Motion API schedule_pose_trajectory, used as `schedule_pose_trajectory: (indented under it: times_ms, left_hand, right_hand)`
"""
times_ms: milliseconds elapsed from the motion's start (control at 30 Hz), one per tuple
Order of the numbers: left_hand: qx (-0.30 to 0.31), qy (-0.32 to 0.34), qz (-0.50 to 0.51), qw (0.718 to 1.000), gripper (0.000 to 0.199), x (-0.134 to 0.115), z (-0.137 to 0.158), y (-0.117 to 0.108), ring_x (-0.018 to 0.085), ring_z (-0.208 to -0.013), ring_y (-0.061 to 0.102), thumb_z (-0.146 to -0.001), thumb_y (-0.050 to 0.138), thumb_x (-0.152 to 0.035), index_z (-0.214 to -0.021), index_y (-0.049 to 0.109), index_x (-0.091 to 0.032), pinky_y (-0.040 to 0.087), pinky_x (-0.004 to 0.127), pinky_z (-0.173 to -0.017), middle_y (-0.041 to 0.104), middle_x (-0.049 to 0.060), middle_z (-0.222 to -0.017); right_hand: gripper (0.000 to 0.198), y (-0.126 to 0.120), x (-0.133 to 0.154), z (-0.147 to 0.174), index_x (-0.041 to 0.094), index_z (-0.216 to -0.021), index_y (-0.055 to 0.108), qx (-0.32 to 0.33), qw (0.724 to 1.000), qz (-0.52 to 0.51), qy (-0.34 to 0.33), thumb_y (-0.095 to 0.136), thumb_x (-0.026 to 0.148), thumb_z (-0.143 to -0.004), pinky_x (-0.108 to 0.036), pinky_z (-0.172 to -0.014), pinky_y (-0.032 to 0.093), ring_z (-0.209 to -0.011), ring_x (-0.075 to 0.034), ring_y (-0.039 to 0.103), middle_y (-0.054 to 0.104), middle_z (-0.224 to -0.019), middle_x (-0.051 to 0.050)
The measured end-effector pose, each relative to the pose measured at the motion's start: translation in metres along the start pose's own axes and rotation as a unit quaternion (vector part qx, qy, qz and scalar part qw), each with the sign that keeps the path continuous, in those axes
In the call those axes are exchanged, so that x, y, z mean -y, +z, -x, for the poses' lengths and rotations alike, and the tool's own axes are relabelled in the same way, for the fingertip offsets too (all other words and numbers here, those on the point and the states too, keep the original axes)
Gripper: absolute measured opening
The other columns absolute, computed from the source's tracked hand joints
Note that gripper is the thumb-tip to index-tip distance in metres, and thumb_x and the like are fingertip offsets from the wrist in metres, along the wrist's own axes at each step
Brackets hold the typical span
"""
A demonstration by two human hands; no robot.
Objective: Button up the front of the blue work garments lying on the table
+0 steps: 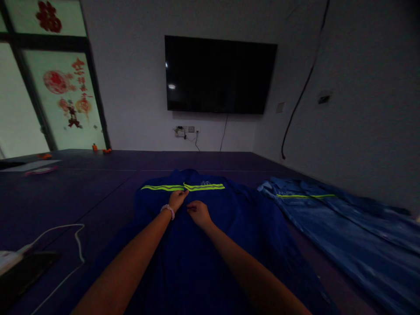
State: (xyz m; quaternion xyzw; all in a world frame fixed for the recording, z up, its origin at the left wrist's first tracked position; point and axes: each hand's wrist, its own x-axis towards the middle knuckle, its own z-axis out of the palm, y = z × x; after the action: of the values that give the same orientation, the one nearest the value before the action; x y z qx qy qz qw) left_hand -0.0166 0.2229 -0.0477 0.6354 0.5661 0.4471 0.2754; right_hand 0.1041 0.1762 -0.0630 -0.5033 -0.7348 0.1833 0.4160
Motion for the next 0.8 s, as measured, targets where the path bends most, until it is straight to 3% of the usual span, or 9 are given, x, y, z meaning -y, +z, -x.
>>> schedule_pose_trajectory:
  times_ms: [167, 300, 500, 800]
  left_hand:
    - [-0.023, 0.001, -0.043, 0.999, 0.032, 0.004, 0.036, -0.009, 0.012, -0.058, 0.054, -0.072, 0.056, -0.040, -0.064, 0.065, -0.010, 0.035, 0.021, -0.049, 0.059, 0.000, -0.057]
    - [-0.041, 0.004, -0.074, 0.996, 0.021, 0.005, 0.055, -0.012, 0.013, -0.058, 0.055, -0.070, 0.056, -0.028, -0.063, 0.068, -0.012, 0.034, 0.021, -0.051, 0.063, 0.001, -0.059]
    - [-0.058, 0.028, -0.118, 0.991, 0.011, -0.004, 0.058, -0.013, 0.014, -0.067, 0.055, -0.067, 0.057, -0.010, -0.059, 0.065, -0.013, 0.036, 0.023, -0.062, 0.063, 0.005, -0.068]
    - [-0.057, 0.047, -0.113, 0.991, 0.015, -0.009, 0.058, -0.013, 0.012, -0.060, 0.052, -0.074, 0.053, -0.014, -0.060, 0.060, -0.014, 0.034, 0.023, -0.058, 0.058, 0.002, -0.060]
  right_hand:
    - [0.015, -0.001, 0.001, -0.002, 0.018, -0.073, 0.069, 0.006, 1.000, 0.002, -0.017, 0.060, 0.009, -0.065, -0.021, -0.068, 0.046, -0.079, -0.014, 0.061, 0.067, -0.082, -0.003]
    - [0.013, -0.001, 0.002, -0.002, 0.019, -0.073, 0.069, 0.014, 1.000, 0.014, -0.024, 0.061, 0.011, -0.066, -0.022, -0.069, 0.045, -0.077, -0.014, 0.060, 0.067, -0.081, -0.003]
    - [0.016, 0.001, 0.003, -0.002, 0.018, -0.076, 0.069, 0.019, 0.999, 0.038, -0.032, 0.059, 0.009, -0.067, -0.023, -0.072, 0.043, -0.079, -0.015, 0.058, 0.066, -0.083, -0.005]
    - [0.014, -0.002, 0.008, 0.001, 0.017, -0.077, 0.068, -0.002, 0.998, 0.063, -0.021, 0.060, 0.011, -0.067, -0.023, -0.071, 0.042, -0.078, -0.015, 0.058, 0.064, -0.082, -0.005]
